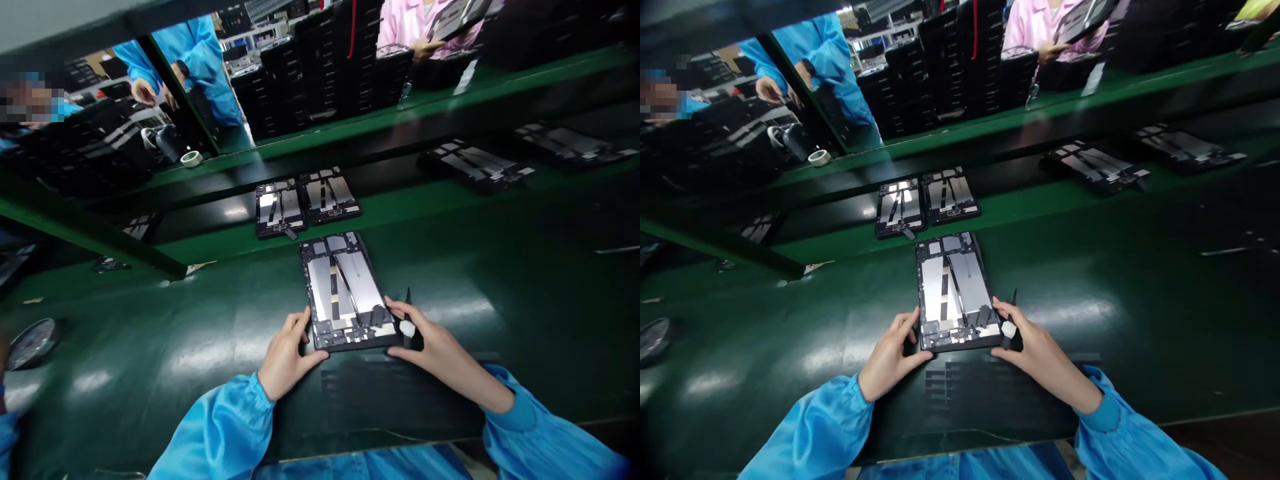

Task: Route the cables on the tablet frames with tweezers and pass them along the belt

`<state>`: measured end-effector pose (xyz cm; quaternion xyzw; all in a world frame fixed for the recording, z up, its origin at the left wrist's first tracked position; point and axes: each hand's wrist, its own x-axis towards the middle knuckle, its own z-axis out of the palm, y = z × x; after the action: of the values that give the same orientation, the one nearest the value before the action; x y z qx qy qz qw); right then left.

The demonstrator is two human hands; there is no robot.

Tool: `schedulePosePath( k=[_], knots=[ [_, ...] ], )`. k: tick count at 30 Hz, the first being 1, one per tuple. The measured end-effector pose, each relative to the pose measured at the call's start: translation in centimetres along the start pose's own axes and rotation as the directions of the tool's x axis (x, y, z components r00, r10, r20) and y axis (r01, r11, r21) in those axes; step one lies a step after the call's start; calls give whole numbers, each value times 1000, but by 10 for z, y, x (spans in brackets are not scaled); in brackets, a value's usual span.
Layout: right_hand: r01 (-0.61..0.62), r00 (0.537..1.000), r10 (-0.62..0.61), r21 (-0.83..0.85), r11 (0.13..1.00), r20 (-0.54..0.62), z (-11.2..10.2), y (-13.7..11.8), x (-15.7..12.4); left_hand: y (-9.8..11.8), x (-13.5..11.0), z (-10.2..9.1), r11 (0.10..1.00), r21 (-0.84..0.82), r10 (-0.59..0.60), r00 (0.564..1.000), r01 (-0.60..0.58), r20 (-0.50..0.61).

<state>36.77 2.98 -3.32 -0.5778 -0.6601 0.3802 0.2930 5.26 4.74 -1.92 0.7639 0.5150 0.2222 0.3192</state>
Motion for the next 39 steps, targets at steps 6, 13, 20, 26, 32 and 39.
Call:
schedulePosePath(
  k=[6, 13, 20, 26, 32, 39],
  knots=[
    [32, 980, -54, -114, 993, -194, 5, 1, -10, 7, -19, 16, 998, 21, 64, 997, -63, -53],
    [206, 934, -258, -221, 953, -245, 0, -31, -12, 22, -13, 4, 966, 207, 172, 982, -153, -79],
    [438, 892, -426, -58, 897, 150, 39, -63, 20, 34, -2, 14, 950, 169, 279, 956, -261, -88],
    [409, 901, -416, 79, 909, 121, 48, -64, 31, 30, -5, 18, 960, 150, 254, 959, -235, -123],
    [439, 890, -442, 54, 897, 115, 47, -65, 29, 32, -9, 20, 870, 392, 373, 919, -299, -127],
    [542, 838, -532, -72, 837, 119, 53, -58, 27, 28, -21, 14, 687, 610, 508, 861, -394, -15]
  ],
)
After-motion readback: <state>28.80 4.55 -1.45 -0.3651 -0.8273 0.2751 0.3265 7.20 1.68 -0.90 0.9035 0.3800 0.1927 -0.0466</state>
